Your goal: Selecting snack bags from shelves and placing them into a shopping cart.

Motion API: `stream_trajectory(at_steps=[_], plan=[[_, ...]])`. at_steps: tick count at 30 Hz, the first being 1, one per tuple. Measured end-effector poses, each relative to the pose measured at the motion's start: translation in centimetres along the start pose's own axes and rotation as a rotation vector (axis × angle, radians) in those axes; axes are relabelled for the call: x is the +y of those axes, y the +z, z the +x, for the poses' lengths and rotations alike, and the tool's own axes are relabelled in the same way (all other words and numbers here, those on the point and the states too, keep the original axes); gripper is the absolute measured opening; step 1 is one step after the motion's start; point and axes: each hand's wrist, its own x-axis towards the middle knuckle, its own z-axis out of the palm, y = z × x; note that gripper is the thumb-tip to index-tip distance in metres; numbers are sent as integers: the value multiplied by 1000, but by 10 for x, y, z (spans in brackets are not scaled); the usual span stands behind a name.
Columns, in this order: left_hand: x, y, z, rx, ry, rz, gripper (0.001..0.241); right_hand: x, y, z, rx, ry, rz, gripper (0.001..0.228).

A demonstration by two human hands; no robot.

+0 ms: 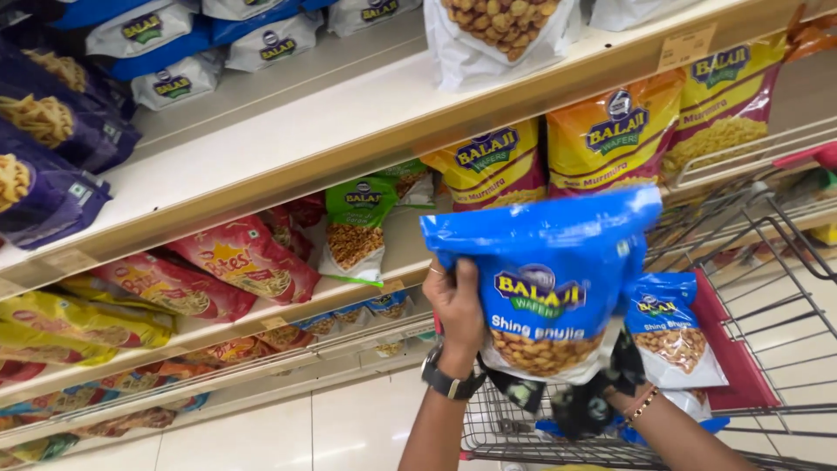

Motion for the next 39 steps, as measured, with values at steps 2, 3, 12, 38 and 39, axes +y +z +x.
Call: stream_trajectory(at_steps=[2, 3, 12, 38, 39], plan=[[8, -8, -19, -171, -130, -16, 60, 6, -9, 9, 12, 16, 3, 54], [12, -12, -27, -335, -257, -26, 107, 7, -12, 14, 16, 23, 4, 54], [24, -16, -59, -453, -426, 471, 120, -8, 8, -7, 24, 145, -24, 53], [9, -16, -46, -117, -279, 301, 110, -102, 146, -76, -379, -915, -753, 112], [2, -23, -41, -137, -283, 217, 109, -100, 151, -66, -363, -916, -721, 112]])
